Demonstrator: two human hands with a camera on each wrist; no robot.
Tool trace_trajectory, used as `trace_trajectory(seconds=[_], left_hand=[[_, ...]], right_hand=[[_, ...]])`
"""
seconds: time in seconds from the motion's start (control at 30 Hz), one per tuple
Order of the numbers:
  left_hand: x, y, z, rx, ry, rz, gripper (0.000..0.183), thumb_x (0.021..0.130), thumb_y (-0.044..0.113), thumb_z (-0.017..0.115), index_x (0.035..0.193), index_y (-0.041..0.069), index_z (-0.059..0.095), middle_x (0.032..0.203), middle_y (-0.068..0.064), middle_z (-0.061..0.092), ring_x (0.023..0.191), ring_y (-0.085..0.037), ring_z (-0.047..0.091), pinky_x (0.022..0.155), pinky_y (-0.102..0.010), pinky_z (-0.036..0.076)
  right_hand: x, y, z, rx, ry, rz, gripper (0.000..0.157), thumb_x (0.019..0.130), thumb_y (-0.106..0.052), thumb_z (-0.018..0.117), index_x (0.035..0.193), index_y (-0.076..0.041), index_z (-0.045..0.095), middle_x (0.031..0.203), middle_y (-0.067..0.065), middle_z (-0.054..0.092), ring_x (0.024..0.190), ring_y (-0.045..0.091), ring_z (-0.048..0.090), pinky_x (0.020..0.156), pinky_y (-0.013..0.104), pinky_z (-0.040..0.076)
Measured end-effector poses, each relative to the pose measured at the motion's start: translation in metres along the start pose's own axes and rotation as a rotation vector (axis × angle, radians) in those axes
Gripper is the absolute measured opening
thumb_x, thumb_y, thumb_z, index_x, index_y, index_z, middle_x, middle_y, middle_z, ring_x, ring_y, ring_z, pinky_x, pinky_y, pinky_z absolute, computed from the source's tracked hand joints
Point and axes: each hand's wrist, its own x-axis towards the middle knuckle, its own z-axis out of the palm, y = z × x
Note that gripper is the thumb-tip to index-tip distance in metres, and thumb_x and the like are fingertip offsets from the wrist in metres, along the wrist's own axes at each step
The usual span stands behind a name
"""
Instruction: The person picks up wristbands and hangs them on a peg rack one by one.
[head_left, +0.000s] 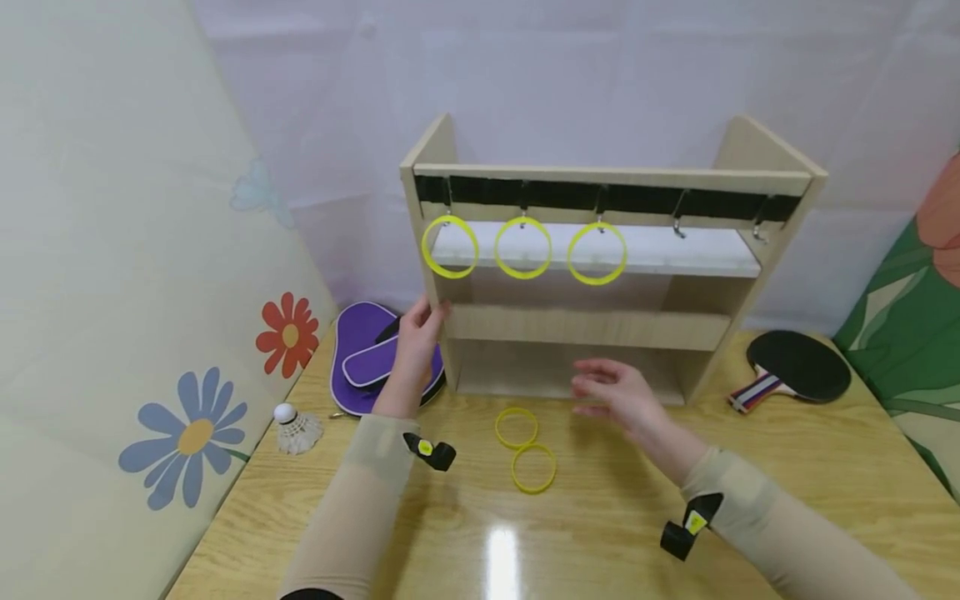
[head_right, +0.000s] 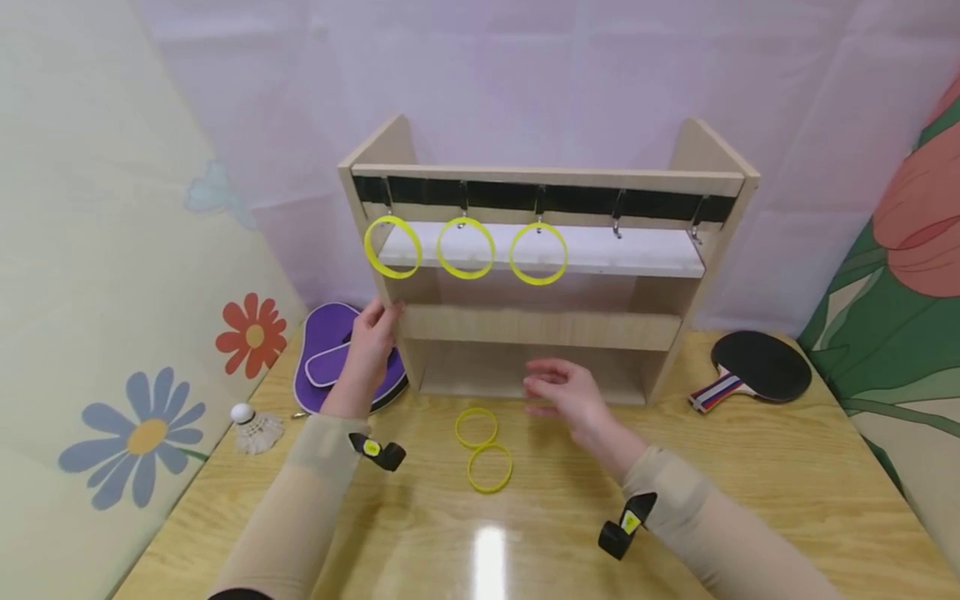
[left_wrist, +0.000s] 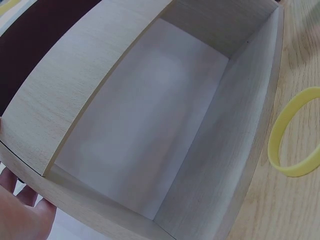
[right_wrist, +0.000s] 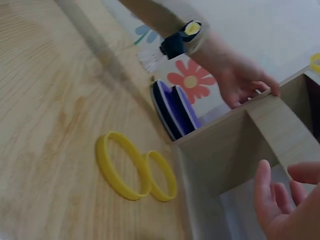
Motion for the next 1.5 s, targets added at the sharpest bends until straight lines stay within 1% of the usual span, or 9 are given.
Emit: trace_trajectory(seconds=[0.1, 0.3, 0.43, 0.53, 0.83, 0.93, 1.17, 1.37, 1.5], left_hand=[[0.000, 0.001, 0.000, 0.006, -0.008, -0.001, 0.043, 0.098, 0.015, 0.054, 0.140, 0.007, 0.055, 0.109, 0.005, 0.065, 0.093, -0.006, 0.059, 0.084, -0.022, 0.049], [0.001, 0.002, 0.000, 0.013, -0.011, -0.003, 0.044, 0.098, 0.015, 0.054, 0.141, 0.008, 0.054, 0.116, -0.002, 0.063, 0.095, -0.006, 0.059, 0.087, -0.023, 0.048], [0.002, 0.001, 0.000, 0.004, -0.001, 0.006, 0.044, 0.097, 0.014, 0.055, 0.140, 0.006, 0.055, 0.111, 0.002, 0.064, 0.093, -0.004, 0.059, 0.085, -0.022, 0.048], [0.002, 0.001, 0.000, 0.006, 0.001, 0.011, 0.044, 0.097, 0.014, 0.054, 0.140, 0.003, 0.054, 0.110, 0.003, 0.064, 0.093, -0.005, 0.059, 0.085, -0.022, 0.048], [0.000, 0.001, 0.000, 0.022, -0.021, -0.008, 0.044, 0.099, 0.016, 0.053, 0.143, 0.011, 0.053, 0.122, -0.005, 0.062, 0.100, -0.007, 0.058, 0.090, -0.024, 0.046], [0.000, 0.001, 0.000, 0.025, -0.015, -0.014, 0.045, 0.099, 0.016, 0.054, 0.143, 0.012, 0.053, 0.124, -0.008, 0.061, 0.099, -0.007, 0.058, 0.089, -0.024, 0.047], [-0.001, 0.002, 0.001, 0.019, -0.020, -0.016, 0.047, 0.099, 0.015, 0.052, 0.146, 0.012, 0.049, 0.140, -0.025, 0.051, 0.101, -0.006, 0.056, 0.089, -0.023, 0.045], [-0.001, 0.002, 0.001, 0.023, -0.009, -0.016, 0.046, 0.099, 0.015, 0.052, 0.145, 0.011, 0.051, 0.138, -0.025, 0.052, 0.099, -0.005, 0.057, 0.088, -0.022, 0.046], [-0.001, 0.002, 0.000, 0.017, -0.014, -0.017, 0.046, 0.099, 0.015, 0.053, 0.145, 0.012, 0.051, 0.137, -0.023, 0.053, 0.100, -0.006, 0.057, 0.089, -0.023, 0.046]], right_hand=[[0.001, 0.009, 0.001, -0.038, -0.013, 0.018, 0.047, 0.096, 0.003, 0.055, 0.139, 0.015, 0.040, 0.097, 0.001, 0.064, 0.086, 0.011, 0.065, 0.076, 0.029, 0.059], [0.002, 0.028, 0.007, -0.139, -0.048, 0.057, 0.044, 0.094, 0.005, 0.057, 0.136, 0.015, 0.046, 0.103, 0.011, 0.063, 0.088, 0.016, 0.064, 0.077, 0.036, 0.060], [0.001, 0.040, 0.010, -0.165, -0.074, 0.094, 0.044, 0.093, 0.006, 0.058, 0.134, 0.014, 0.047, 0.104, 0.013, 0.062, 0.084, 0.015, 0.062, 0.072, 0.033, 0.060], [0.002, 0.047, 0.012, -0.183, -0.069, 0.114, 0.043, 0.092, 0.005, 0.060, 0.133, 0.013, 0.049, 0.103, 0.012, 0.062, 0.083, 0.015, 0.062, 0.070, 0.032, 0.060], [-0.001, 0.062, 0.015, -0.251, -0.067, 0.107, 0.040, 0.091, 0.007, 0.060, 0.130, 0.013, 0.051, 0.108, 0.024, 0.064, 0.080, 0.016, 0.063, 0.067, 0.035, 0.060], [-0.001, 0.065, 0.015, -0.265, -0.064, 0.101, 0.040, 0.090, 0.008, 0.060, 0.129, 0.013, 0.052, 0.109, 0.025, 0.064, 0.080, 0.015, 0.062, 0.065, 0.036, 0.060], [0.000, 0.070, 0.014, -0.347, -0.075, 0.087, 0.037, 0.089, 0.006, 0.063, 0.125, 0.011, 0.055, 0.103, 0.021, 0.065, 0.073, 0.016, 0.062, 0.061, 0.035, 0.059], [0.002, 0.075, 0.013, -0.438, -0.077, 0.096, 0.034, 0.089, 0.002, 0.067, 0.121, 0.006, 0.060, 0.097, 0.015, 0.066, 0.069, 0.016, 0.062, 0.059, 0.033, 0.059], [0.004, 0.080, 0.014, -0.449, -0.066, 0.100, 0.032, 0.088, 0.003, 0.068, 0.119, 0.006, 0.062, 0.095, 0.014, 0.066, 0.066, 0.016, 0.061, 0.058, 0.034, 0.059]])
